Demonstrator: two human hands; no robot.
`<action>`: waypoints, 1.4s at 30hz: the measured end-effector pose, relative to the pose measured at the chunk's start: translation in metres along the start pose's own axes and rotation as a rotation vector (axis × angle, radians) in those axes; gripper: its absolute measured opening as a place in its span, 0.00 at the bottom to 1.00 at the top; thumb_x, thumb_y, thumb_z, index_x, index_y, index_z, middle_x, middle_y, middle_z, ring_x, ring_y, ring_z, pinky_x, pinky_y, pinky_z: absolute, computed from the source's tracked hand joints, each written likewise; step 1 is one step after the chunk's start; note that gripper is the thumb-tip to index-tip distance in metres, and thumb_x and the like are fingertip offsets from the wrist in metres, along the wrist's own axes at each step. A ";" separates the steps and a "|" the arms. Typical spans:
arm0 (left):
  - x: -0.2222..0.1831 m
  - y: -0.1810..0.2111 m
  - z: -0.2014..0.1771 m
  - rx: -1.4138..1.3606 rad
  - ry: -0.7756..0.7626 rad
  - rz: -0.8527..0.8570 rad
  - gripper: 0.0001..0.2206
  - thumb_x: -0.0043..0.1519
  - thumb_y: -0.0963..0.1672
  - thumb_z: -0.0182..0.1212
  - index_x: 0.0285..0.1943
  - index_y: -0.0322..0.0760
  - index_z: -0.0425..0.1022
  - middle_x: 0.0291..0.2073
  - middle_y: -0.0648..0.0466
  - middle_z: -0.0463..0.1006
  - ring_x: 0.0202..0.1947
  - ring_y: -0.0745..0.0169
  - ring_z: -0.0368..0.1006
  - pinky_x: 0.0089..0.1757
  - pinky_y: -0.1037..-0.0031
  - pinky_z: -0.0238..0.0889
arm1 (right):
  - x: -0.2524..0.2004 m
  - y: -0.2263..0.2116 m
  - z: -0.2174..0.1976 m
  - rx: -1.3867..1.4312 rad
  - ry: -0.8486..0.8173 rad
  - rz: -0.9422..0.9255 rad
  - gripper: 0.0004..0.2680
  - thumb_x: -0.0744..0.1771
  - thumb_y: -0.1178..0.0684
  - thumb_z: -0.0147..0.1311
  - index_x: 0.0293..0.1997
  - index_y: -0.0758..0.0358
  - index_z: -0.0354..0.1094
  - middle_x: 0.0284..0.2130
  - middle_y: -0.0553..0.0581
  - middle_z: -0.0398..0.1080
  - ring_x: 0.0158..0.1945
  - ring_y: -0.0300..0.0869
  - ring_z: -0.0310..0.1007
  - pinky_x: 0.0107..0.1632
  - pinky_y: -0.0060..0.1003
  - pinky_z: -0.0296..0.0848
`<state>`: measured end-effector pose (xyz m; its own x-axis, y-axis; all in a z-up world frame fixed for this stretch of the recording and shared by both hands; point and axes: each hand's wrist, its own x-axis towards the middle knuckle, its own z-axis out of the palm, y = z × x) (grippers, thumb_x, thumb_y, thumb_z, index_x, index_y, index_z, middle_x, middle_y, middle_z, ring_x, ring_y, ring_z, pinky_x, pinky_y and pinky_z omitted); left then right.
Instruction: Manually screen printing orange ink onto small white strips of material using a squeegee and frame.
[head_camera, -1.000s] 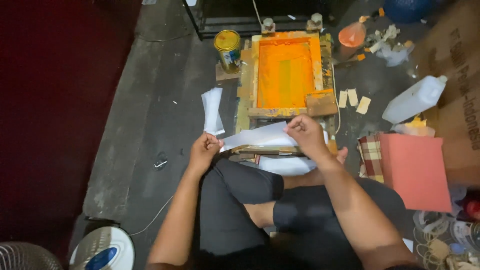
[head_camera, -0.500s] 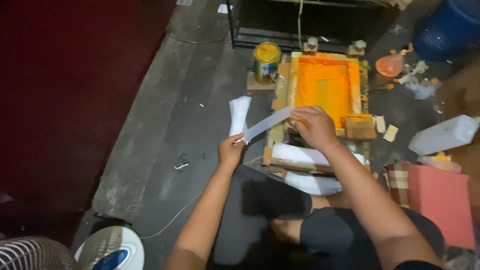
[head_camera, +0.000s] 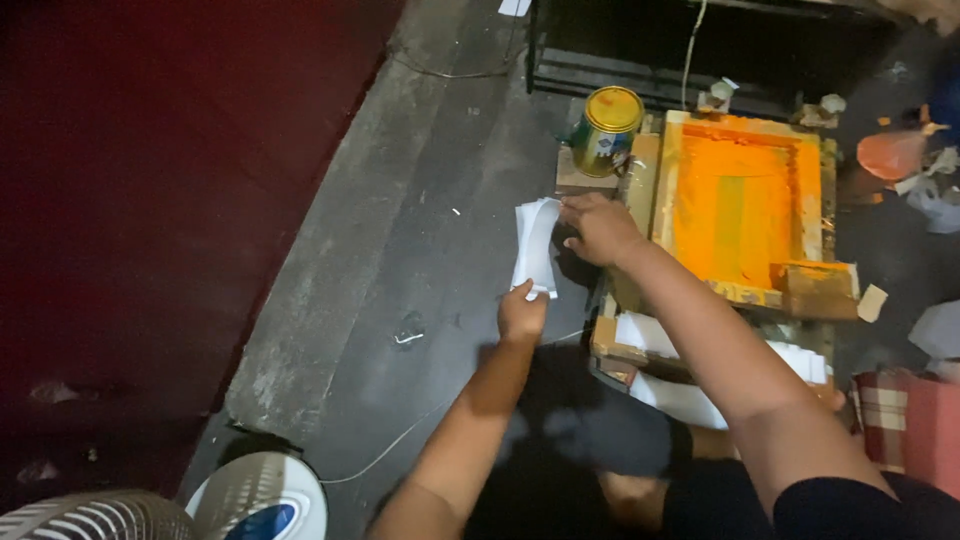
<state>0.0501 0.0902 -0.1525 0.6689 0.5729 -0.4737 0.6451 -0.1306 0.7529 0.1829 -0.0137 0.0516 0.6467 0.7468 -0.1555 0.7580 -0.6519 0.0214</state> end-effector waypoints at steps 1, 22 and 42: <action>0.006 -0.004 0.004 -0.001 0.001 -0.002 0.25 0.58 0.54 0.63 0.67 0.58 0.74 0.64 0.53 0.75 0.68 0.52 0.66 0.64 0.62 0.60 | 0.005 -0.004 0.002 -0.001 -0.001 -0.002 0.18 0.66 0.44 0.57 0.64 0.52 0.71 0.67 0.47 0.67 0.72 0.44 0.60 0.65 0.49 0.67; -0.017 0.022 -0.009 0.057 -0.170 -0.132 0.36 0.54 0.52 0.59 0.77 0.54 0.62 0.58 0.51 0.78 0.59 0.53 0.75 0.55 0.59 0.69 | 0.065 -0.015 0.068 0.018 -0.255 0.053 0.27 0.65 0.44 0.60 0.74 0.55 0.59 0.74 0.54 0.54 0.72 0.55 0.57 0.65 0.59 0.64; 0.052 -0.056 0.073 0.291 0.321 0.229 0.36 0.53 0.51 0.68 0.72 0.35 0.68 0.52 0.39 0.81 0.54 0.46 0.78 0.53 0.61 0.73 | 0.004 -0.025 0.029 -0.009 -0.097 -0.178 0.28 0.65 0.43 0.58 0.74 0.56 0.58 0.74 0.61 0.54 0.74 0.58 0.56 0.69 0.62 0.60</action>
<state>0.0755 0.0676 -0.2528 0.6874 0.7176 -0.1115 0.6019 -0.4771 0.6404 0.1640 0.0014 0.0221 0.4919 0.8335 -0.2518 0.8604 -0.5096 -0.0063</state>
